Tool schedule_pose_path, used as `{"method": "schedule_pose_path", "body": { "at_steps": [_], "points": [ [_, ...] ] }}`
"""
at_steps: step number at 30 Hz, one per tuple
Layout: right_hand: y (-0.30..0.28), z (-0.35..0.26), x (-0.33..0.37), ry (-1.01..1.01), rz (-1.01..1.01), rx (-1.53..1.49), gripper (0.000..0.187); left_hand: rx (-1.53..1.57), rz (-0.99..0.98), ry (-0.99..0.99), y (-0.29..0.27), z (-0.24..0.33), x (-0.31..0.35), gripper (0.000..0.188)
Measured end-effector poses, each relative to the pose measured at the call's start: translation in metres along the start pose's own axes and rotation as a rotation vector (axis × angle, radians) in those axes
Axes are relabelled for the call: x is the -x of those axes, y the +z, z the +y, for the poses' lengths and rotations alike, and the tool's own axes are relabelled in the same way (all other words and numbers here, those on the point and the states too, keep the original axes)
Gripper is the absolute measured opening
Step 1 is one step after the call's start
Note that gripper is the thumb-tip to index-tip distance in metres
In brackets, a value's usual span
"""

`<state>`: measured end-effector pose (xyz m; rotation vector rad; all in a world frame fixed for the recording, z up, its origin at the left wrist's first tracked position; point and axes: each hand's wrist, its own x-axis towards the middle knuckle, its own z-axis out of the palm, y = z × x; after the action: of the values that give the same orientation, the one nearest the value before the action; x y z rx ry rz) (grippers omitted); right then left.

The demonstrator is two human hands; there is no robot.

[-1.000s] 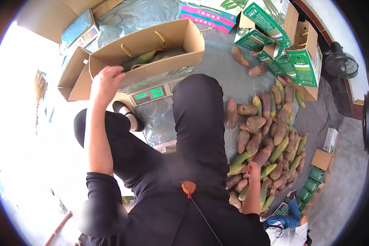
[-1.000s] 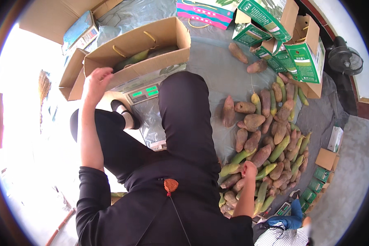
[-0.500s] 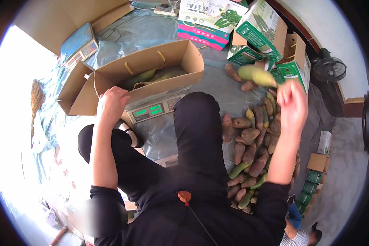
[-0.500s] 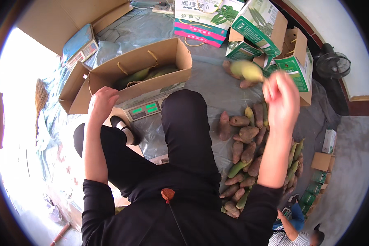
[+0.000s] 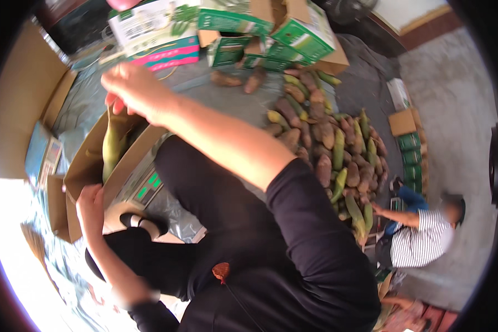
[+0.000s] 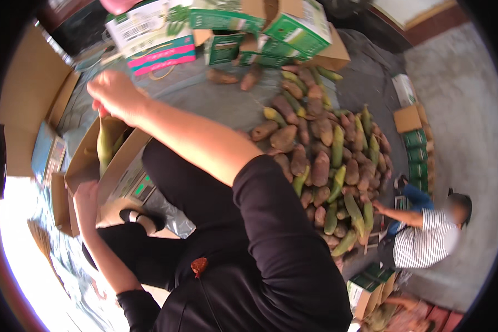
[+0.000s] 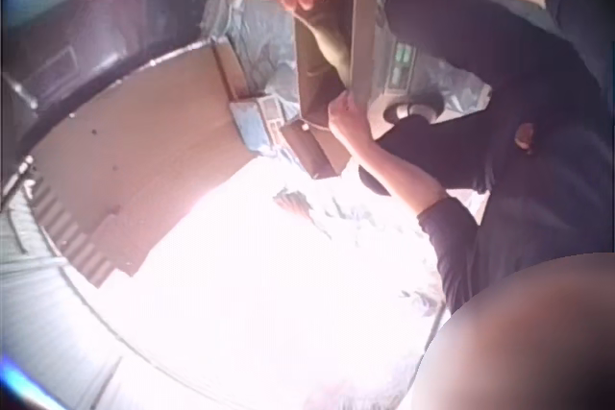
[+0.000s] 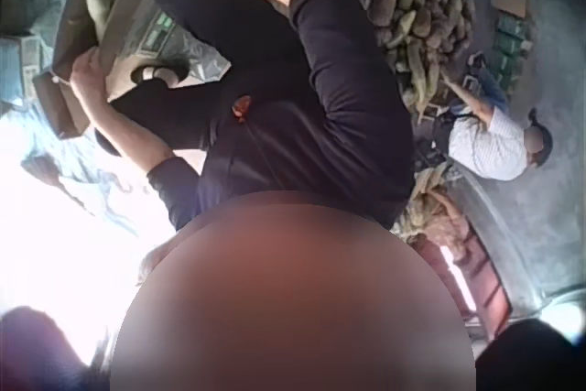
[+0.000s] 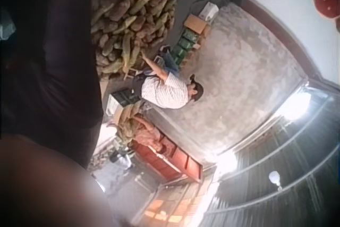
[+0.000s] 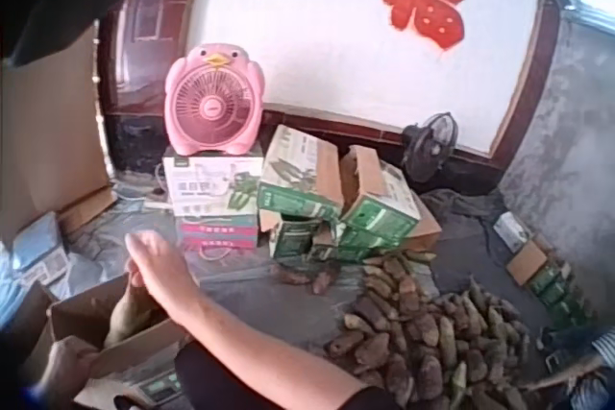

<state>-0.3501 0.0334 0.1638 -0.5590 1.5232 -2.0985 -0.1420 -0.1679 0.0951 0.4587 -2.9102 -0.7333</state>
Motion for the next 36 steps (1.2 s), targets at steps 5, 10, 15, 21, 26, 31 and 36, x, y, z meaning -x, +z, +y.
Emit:
{"method": "schedule_pose_path", "body": {
  "at_steps": [5,10,15,21,26,31,36],
  "points": [
    [-0.067,0.038,0.056,0.05,0.14,0.005,0.026,-0.007,-0.054,-0.058,0.001,-0.005,0.002,0.022],
    [-0.17,0.111,0.16,0.159,0.456,0.375,0.018,-0.008,-0.078,-0.046,0.013,-0.015,-0.003,0.026],
    [-0.25,0.185,0.314,0.413,0.776,0.837,0.019,-0.03,-0.052,-0.054,0.022,-0.024,-0.008,0.028],
    [-0.29,0.231,0.47,0.828,1.053,0.983,0.02,-0.039,0.058,0.034,0.028,-0.04,-0.019,0.027],
    [-0.314,0.219,0.559,0.852,1.265,0.855,0.02,-0.171,0.089,0.053,0.033,-0.032,-0.028,0.029],
    [-0.326,0.159,0.629,0.73,1.866,1.02,0.019,-0.179,0.15,0.066,0.034,-0.051,-0.032,0.027],
    [-0.331,0.117,0.737,0.656,2.359,0.821,0.032,-0.243,0.166,0.075,0.034,-0.051,-0.029,0.027]
  ]
}}
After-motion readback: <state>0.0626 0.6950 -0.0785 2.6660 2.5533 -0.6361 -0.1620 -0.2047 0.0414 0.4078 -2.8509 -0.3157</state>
